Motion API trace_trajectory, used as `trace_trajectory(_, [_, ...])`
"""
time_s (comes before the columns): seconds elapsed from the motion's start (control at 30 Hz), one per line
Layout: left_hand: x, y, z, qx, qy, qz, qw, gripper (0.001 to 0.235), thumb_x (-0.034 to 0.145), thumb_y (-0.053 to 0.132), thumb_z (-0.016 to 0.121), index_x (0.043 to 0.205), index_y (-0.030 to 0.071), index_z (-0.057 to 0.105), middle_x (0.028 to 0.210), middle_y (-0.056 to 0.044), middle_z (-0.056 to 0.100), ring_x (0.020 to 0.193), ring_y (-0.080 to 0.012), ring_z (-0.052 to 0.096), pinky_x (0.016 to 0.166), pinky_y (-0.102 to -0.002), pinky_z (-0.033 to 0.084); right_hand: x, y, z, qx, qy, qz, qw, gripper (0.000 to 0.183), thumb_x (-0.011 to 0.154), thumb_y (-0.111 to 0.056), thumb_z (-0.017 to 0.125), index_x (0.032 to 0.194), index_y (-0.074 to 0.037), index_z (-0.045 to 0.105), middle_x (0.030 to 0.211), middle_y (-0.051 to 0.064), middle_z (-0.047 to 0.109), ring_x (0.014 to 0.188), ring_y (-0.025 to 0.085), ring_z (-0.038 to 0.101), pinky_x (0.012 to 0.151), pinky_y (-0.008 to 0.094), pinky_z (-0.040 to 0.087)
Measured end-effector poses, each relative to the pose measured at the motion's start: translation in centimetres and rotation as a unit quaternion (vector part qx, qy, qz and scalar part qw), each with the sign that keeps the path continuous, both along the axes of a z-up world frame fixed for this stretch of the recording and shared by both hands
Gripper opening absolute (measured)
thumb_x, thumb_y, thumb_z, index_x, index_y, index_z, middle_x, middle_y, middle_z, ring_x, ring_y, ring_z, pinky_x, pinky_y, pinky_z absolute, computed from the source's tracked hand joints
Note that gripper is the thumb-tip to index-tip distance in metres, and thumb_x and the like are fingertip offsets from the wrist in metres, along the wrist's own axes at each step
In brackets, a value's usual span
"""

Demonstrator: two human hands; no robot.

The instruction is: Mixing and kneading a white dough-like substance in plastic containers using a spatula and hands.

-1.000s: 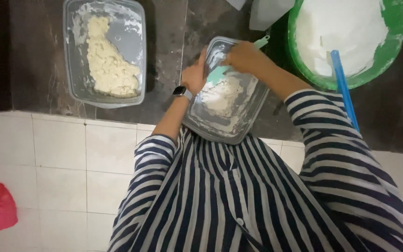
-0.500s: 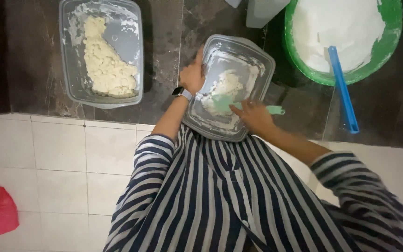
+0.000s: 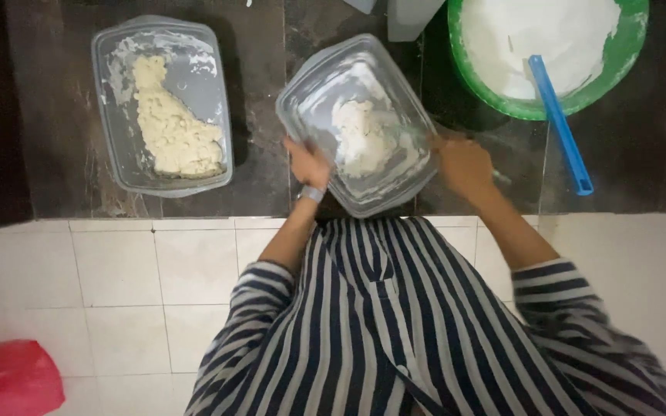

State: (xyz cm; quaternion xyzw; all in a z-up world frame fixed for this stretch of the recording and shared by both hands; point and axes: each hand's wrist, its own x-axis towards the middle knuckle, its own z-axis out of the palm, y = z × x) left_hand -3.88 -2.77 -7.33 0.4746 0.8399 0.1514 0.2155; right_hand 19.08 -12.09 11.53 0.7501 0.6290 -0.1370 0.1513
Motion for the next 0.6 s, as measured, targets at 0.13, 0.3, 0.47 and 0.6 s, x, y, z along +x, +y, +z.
trace_trajectory(0.13, [-0.9, -4.7, 0.8, 0.02, -0.201, 0.054, 0.978, 0.057, 0.08, 0.027, 0.057, 0.127, 0.017, 0.027, 0.1, -0.014, 0.059, 0.091, -0.0273, 0.059, 0.073, -0.037, 0.049, -3.9, 1.2, 8.6, -0.051, 0.167, -0.149, 0.973, 0.051, 0.075, -0.001, 0.051, 0.125, -0.003, 0.043, 0.096, 0.025, 0.059, 0.083, 0.039, 0.059, 0.063, 0.046, 0.048])
trace_trajectory(0.3, [-1.3, -6.2, 18.1, -0.425, -0.58, -0.068, 0.691, 0.026, 0.071, 0.015, 0.061, 0.089, -0.003, 0.063, 0.083, -0.021, 0.062, 0.081, -0.0279, 0.061, 0.069, -0.037, 0.05, -6.6, 0.1, 10.6, -0.1, 0.306, -0.224, 0.92, 0.067, 0.075, 0.001, 0.044, 0.134, 0.002, 0.012, 0.113, 0.033, 0.044, 0.097, 0.042, 0.052, 0.073, 0.051, 0.046])
trace_trajectory(0.47, [-3.1, 0.6, 17.8, -0.049, -0.252, -0.364, 0.895, 0.027, 0.08, 0.023, 0.056, 0.101, 0.007, 0.06, 0.096, -0.017, 0.06, 0.09, -0.0348, 0.057, 0.07, -0.042, 0.049, -7.6, -1.3, 11.3, -0.144, 0.39, -0.343, 0.843, 0.051, 0.085, -0.01, 0.03, 0.13, 0.009, 0.018, 0.122, 0.035, 0.035, 0.109, 0.044, 0.042, 0.084, 0.054, 0.038])
trace_trajectory(0.6, [-2.1, 6.6, 12.3, 0.07, 0.0, -0.38, 0.922, 0.064, 0.085, 0.039, 0.051, 0.134, 0.013, 0.019, 0.119, -0.022, 0.044, 0.096, -0.0407, 0.054, 0.076, -0.051, 0.046, -6.0, -3.6, -1.8, -0.166, 0.299, -0.345, 0.874, 0.056, 0.08, -0.008, 0.047, 0.129, 0.009, 0.023, 0.114, 0.033, 0.042, 0.102, 0.038, 0.051, 0.075, 0.045, 0.046])
